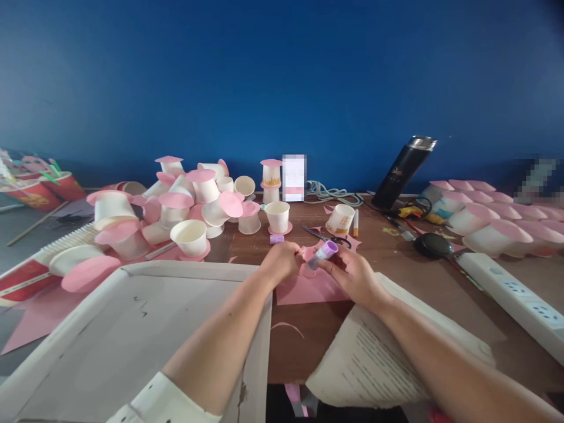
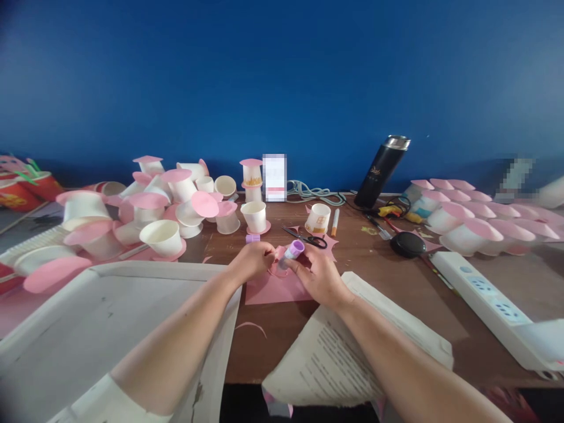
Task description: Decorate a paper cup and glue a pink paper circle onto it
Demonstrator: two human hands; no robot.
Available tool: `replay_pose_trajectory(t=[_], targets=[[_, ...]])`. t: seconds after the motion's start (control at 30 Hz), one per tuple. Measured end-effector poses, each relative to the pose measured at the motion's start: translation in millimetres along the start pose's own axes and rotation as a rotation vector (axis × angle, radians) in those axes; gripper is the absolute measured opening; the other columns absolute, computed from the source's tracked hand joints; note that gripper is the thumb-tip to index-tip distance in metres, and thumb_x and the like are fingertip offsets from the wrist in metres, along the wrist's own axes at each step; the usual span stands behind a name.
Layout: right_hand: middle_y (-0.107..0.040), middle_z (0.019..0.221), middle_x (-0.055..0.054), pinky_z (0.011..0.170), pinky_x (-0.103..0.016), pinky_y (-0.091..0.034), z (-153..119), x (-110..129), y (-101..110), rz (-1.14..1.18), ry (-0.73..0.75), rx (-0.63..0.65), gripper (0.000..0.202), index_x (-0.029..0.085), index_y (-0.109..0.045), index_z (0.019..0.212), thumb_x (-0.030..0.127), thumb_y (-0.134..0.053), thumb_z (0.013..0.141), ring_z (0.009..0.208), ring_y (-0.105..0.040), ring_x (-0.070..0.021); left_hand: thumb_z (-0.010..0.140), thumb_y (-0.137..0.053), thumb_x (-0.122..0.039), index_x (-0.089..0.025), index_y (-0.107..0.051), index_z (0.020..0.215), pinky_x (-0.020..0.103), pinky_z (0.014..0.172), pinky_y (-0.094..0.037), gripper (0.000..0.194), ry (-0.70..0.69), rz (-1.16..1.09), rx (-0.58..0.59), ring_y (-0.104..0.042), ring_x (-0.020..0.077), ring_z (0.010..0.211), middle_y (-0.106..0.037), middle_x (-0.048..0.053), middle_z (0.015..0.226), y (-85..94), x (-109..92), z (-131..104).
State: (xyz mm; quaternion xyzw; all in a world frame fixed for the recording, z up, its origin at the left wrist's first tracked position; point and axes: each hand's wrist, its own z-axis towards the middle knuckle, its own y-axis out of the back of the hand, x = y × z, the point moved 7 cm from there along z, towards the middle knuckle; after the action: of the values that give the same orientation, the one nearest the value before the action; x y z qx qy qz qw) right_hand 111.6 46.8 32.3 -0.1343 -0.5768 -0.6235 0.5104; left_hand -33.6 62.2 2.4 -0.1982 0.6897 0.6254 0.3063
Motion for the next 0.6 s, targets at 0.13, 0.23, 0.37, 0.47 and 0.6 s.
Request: replay_pose_trajectory(t=[0.13, 0.23, 0.37, 0.47, 0.6], targets=[[-0.067, 0.090, -0.003, 0.076, -0.029, -0.047, -1, 0, -5, -0.105, 0.033, 0.024, 0.019, 0.020, -0.064, 0.096, 0.033, -0.058, 0.084, 0.083, -0.063, -0.0200, 0.076, -0.043, -0.026, -0.017, -0.056, 0.057, 0.026, 0.055, -0.033, 0.025, -0.017, 0.040, -0.030, -0.052, 0.0147, 0.058, -0.061, 0.005, 0.060, 0.0, 2, 2], [-0.067, 0.096, -0.005, 0.079, -0.029, -0.046, -2, -1, 1, -0.106, 0.016, -0.044, 0.022, 0.019, -0.062, 0.100, 0.034, -0.059, 0.084, 0.088, -0.063, -0.0206, 0.075, -0.043, -0.022, -0.017, -0.057, 0.058, 0.026, 0.055, -0.032, 0.023, -0.003, 0.059, -0.025, -0.051, 0.0146, 0.058, -0.060, 0.004, 0.060, -0.1, 2, 2], [-0.068, 0.100, -0.004, 0.081, -0.027, -0.047, -2, -4, 6, -0.018, -0.030, -0.095, 0.027, 0.020, -0.060, 0.107, 0.036, -0.058, 0.085, 0.092, -0.063, -0.0198, 0.075, -0.043, -0.021, -0.017, -0.057, 0.057, 0.026, 0.054, -0.032, 0.023, 0.023, 0.042, -0.007, -0.051, 0.0145, 0.057, -0.061, 0.004, 0.060, 0.0, 1, 1], [-0.068, 0.097, -0.004, 0.078, -0.027, -0.048, -1, -3, 1, -0.001, -0.010, -0.040, 0.026, 0.019, -0.061, 0.104, 0.035, -0.058, 0.085, 0.088, -0.064, -0.0197, 0.075, -0.043, -0.023, -0.017, -0.054, 0.054, 0.026, 0.054, -0.032, 0.024, 0.007, 0.021, -0.013, -0.051, 0.0143, 0.057, -0.061, 0.004, 0.060, -0.7, 2, 1], [-0.067, 0.092, -0.004, 0.075, -0.028, -0.048, -1, -1, -6, -0.045, -0.003, 0.047, 0.021, 0.018, -0.063, 0.097, 0.034, -0.058, 0.084, 0.084, -0.063, -0.0200, 0.076, -0.043, -0.026, -0.018, -0.050, 0.053, 0.026, 0.052, -0.030, 0.026, -0.006, 0.023, -0.046, -0.049, 0.0136, 0.054, -0.058, 0.003, 0.056, -0.6, 4, 2]])
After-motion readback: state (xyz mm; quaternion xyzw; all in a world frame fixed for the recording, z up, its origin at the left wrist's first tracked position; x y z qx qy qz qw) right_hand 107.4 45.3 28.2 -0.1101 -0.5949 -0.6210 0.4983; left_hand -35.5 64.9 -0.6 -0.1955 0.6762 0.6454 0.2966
